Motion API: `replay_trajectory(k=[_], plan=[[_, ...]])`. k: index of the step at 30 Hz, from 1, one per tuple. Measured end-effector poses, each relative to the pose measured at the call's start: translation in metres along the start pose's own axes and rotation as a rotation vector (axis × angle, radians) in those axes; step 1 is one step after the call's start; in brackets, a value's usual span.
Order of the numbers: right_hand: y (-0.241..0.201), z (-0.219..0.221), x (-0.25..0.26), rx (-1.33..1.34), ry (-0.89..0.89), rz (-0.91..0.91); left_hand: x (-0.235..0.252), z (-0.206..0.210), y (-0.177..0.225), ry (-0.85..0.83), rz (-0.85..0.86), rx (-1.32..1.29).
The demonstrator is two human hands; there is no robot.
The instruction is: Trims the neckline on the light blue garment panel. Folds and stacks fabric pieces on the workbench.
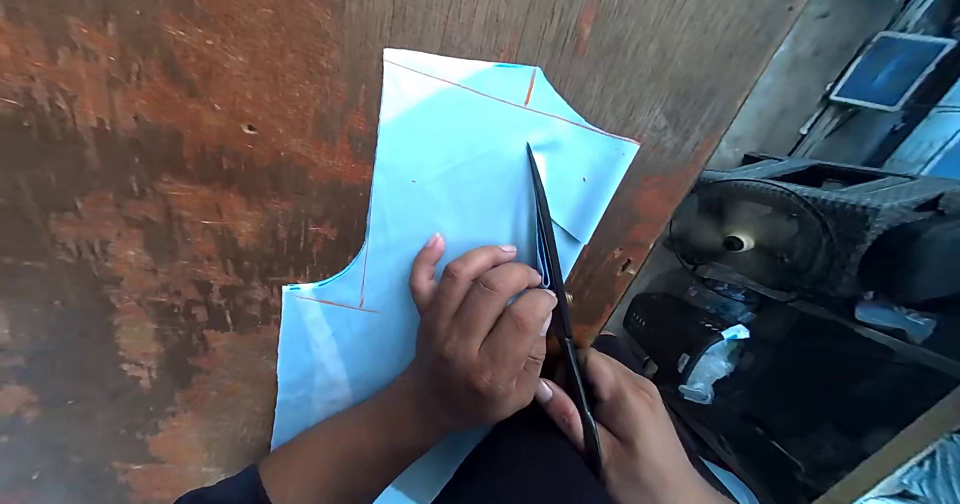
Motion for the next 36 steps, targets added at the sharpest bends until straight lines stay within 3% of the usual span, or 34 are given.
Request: replay_trajectory(k=[36], plan=[[-0.023, 0.017, 0.020, 0.352, -0.050, 0.064, -0.008, -0.020, -0.016, 0.113, -0.043, -0.256]])
Point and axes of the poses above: each hand's wrist, its own x-axis towards the middle knuckle, its own z-axis out of the palm, y = z × x, the point moved 10 cm from there along x, towards the middle knuckle, and after that the axes turned 7 degrees about -x, right-handed, at the moved point
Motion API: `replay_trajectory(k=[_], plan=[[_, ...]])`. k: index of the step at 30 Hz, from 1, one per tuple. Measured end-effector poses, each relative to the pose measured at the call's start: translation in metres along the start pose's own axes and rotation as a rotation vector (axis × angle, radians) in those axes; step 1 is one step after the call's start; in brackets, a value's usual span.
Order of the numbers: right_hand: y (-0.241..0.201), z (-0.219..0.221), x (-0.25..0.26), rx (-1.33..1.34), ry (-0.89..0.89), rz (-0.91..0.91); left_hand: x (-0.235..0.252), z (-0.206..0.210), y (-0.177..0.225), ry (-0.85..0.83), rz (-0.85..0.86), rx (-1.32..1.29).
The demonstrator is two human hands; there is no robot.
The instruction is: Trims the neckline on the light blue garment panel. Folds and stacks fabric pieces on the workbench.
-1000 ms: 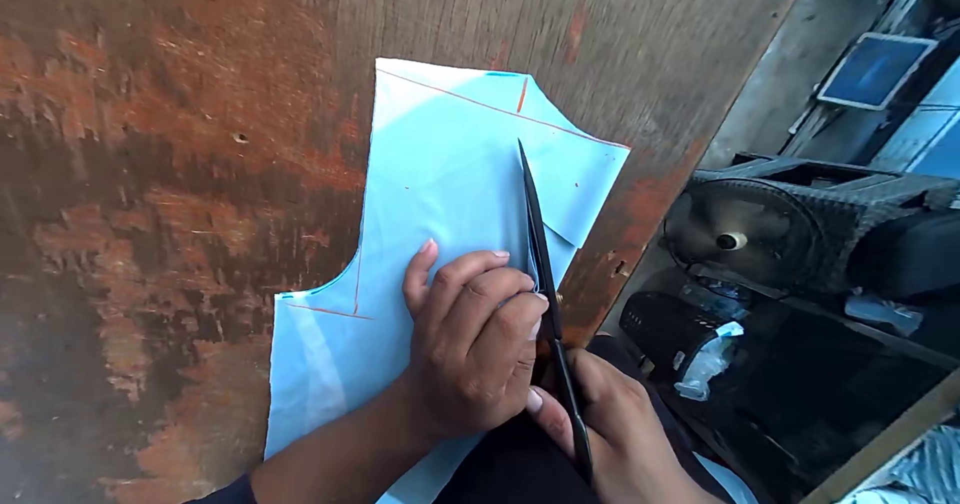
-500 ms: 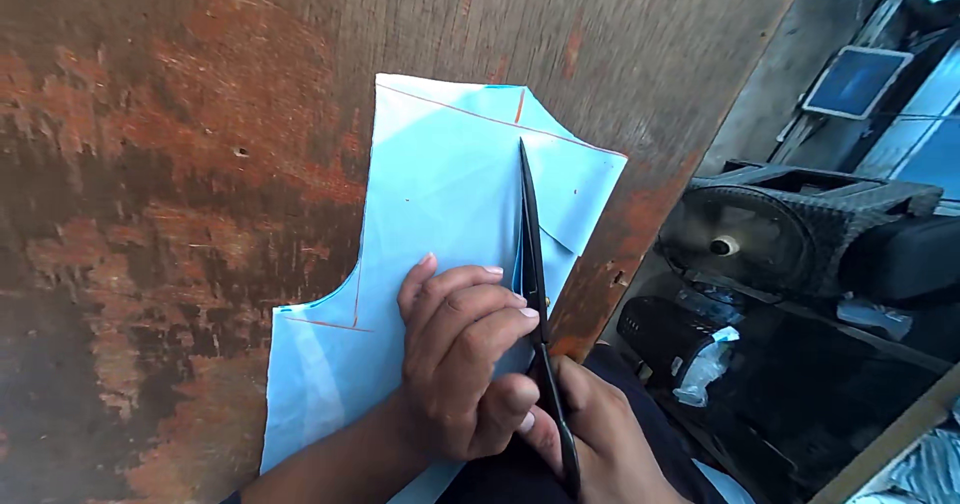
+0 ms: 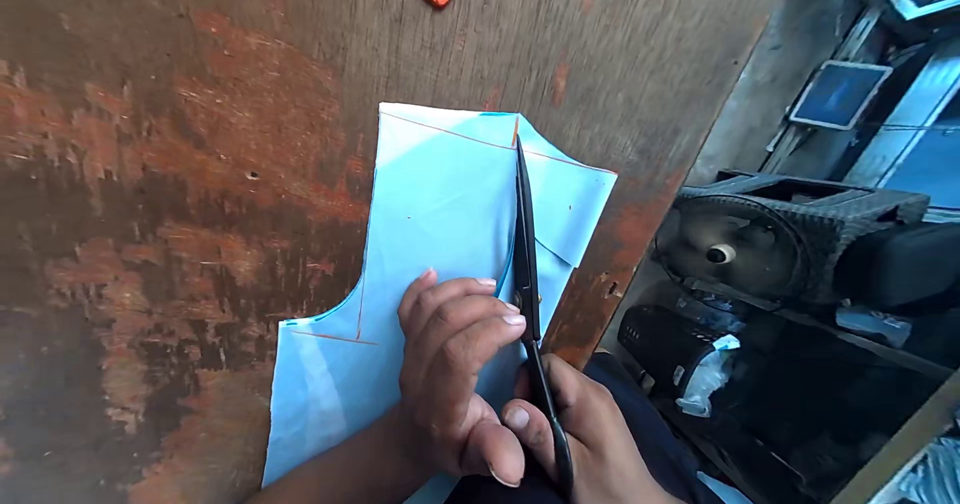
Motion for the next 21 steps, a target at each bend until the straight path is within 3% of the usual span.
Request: replay_trajectory(k=[21], plan=[[-0.017, -0.010, 0.023, 0.202, -0.069, 0.054, -0.001, 0.002, 0.003, 0.020, 0.011, 0.014]])
Point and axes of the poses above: each hand's wrist, its own x-axis towards the middle knuckle, its own z-axis out of the palm, y = z × x, the point moved 10 cm from there along x, towards the middle knuckle, and after that the axes turned 7 degrees about -x, right-handed, at the moved point
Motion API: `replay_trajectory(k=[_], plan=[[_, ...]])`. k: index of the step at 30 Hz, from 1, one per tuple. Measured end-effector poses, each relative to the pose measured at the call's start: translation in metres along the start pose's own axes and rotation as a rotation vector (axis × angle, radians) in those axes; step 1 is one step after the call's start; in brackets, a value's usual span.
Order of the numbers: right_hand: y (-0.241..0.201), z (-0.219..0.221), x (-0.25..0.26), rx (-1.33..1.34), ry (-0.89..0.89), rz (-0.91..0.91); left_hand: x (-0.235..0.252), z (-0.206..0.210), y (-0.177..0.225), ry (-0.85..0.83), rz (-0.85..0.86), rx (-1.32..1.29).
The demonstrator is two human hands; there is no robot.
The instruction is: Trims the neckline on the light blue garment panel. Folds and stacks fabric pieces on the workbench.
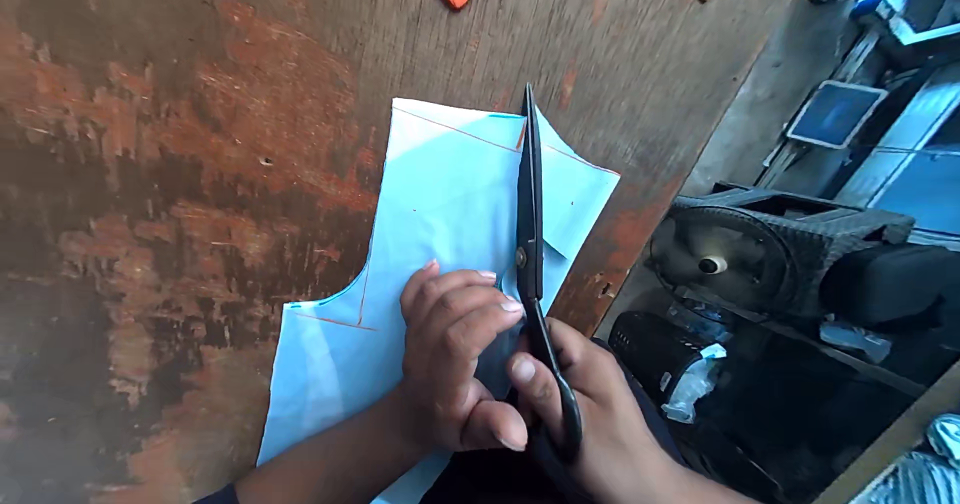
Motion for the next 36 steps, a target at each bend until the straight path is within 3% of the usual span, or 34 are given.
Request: replay_trajectory(k=[4, 10, 14, 20, 30, 36], plan=[[-0.010, -0.041, -0.003, -0.059, -0.092, 0.050, 0.004, 0.004, 0.006, -0.015, 0.034, 0.054], [-0.042, -0.142, 0.023, -0.852, 0.084, -0.164, 0.010, 0.018, 0.013, -0.067, 0.004, 0.304], [-0.071, -0.166, 0.069, -1.017, 0.111, -0.292, 0.039, 0.030, 0.025, -0.154, -0.135, 0.552], [-0.110, -0.161, 0.134, -0.983, 0.104, -0.436, 0.110, 0.040, -0.001, -0.002, -0.551, 0.817], [-0.124, -0.125, 0.166, -1.450, -0.409, -0.516, 0.119, 0.050, -0.011, 0.164, -0.737, 0.934], [-0.121, -0.129, 0.166, -1.339, -0.340, -0.872, 0.120, 0.059, -0.014, 0.175, -0.825, 0.979]])
Point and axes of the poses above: each hand's wrist, its own x-axis towards the middle knuckle, its own z-axis out of the palm, y = z × x, the point moved 10 cm from there along x, towards the middle knuckle, and after that the axes turned 7 degrees about -x, right-handed, at the moved point
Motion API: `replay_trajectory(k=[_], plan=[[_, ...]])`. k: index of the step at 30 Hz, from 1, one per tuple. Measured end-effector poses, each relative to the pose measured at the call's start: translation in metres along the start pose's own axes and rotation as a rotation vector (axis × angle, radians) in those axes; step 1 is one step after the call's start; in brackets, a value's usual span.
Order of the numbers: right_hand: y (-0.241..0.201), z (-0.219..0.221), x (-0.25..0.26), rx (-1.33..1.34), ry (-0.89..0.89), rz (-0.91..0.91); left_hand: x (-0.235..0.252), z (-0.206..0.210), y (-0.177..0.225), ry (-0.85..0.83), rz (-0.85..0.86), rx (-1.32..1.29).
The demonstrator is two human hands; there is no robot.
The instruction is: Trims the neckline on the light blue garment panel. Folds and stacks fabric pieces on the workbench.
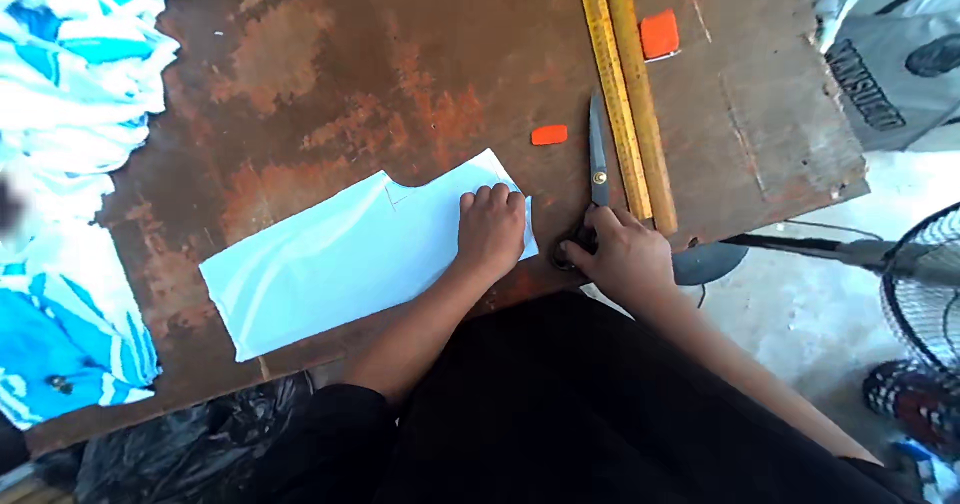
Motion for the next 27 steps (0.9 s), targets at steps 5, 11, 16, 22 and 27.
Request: replay_trajectory(k=[5, 11, 16, 22, 27], plan=[[0.003, 0.000, -0.009, 0.017, 0.356, -0.186, 0.000, -0.019, -0.011, 0.008, -0.084, -0.208], [0.000, -0.005, -0.012, 0.016, 0.483, -0.214, 0.036, -0.085, -0.092, 0.088, -0.376, -0.513], [-0.004, -0.004, -0.013, -0.016, 0.530, -0.225, 0.059, -0.097, -0.180, 0.245, -0.530, -0.242], [-0.006, -0.007, -0.009, -0.002, 0.430, -0.218, 0.022, -0.102, -0.235, 0.525, -0.429, -0.274], [-0.026, -0.028, 0.000, 0.026, 0.363, -0.215, -0.138, -0.110, -0.319, 0.556, -0.649, -0.241]])
Point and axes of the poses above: each hand's wrist, its own x-axis towards the middle knuckle, its own z-axis out of the palm, y = z × x, the point moved 10 cm from there along x, towards the middle knuckle, and after that the axes turned 7 degrees about -x, right-handed, at the moved point
